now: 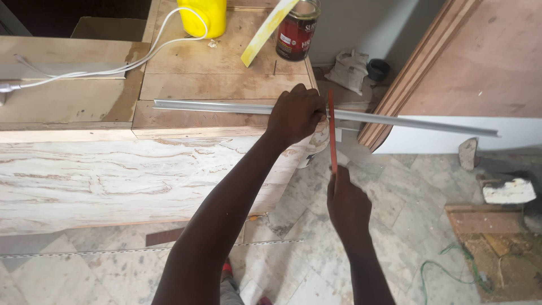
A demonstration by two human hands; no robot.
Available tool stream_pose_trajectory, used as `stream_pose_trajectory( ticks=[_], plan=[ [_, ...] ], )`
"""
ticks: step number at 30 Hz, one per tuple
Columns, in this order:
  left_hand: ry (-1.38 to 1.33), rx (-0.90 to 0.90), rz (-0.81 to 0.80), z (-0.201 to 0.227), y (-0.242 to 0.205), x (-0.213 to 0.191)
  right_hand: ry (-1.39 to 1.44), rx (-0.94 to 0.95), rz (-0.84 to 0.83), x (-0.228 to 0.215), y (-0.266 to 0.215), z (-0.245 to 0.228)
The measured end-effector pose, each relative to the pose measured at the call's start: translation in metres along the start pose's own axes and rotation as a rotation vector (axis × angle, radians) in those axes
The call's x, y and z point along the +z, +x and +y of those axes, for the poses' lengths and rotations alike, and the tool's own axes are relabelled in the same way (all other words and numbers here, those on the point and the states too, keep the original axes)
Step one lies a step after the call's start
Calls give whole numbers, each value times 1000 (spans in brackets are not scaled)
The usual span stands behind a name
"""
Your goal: The person uses a red utility knife to score a long silver metal profile on a wooden workbench. They repeatedly score the material along the edge and then snap it to separate the pieces. The person handles the metal profile and the knife throughout the process.
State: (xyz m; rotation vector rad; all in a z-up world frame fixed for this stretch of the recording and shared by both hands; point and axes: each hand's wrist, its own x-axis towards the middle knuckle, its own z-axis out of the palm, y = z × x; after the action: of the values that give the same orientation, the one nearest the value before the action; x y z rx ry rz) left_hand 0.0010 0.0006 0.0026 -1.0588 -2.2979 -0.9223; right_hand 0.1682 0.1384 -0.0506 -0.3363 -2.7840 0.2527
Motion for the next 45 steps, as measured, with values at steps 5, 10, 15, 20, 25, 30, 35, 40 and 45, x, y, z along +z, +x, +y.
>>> stream_pose_trajectory(
  ticks=[5, 10, 15, 20, 25, 30, 35, 40, 45],
  plan=[
    [-6, -6, -2, -4, -2, 3, 30, -130, 110, 7, 44, 1],
    [-3, 30, 35, -3, 0, 1, 57, -48, 55, 7, -6, 0],
    [-4, 4, 7, -1, -2, 2, -17, -107, 124, 12, 31, 4],
    [0, 15, -8, 1, -1, -1, -12, -4, 38, 12, -6, 2],
    [27, -4, 47, -2, 1, 4, 63, -93, 29, -1, -2, 5],
    [36, -17, 45, -5, -1, 7, 64, -25, 8, -5, -17, 10],
    [38, -15, -17, -5, 0, 5, -11, -68, 58, 4, 6, 12],
    [35, 2, 22, -5, -4, 5, -9, -152, 109, 10, 33, 5],
    [63, 44, 53, -4, -1, 4, 66, -17, -37, 4, -5, 8]
  ],
)
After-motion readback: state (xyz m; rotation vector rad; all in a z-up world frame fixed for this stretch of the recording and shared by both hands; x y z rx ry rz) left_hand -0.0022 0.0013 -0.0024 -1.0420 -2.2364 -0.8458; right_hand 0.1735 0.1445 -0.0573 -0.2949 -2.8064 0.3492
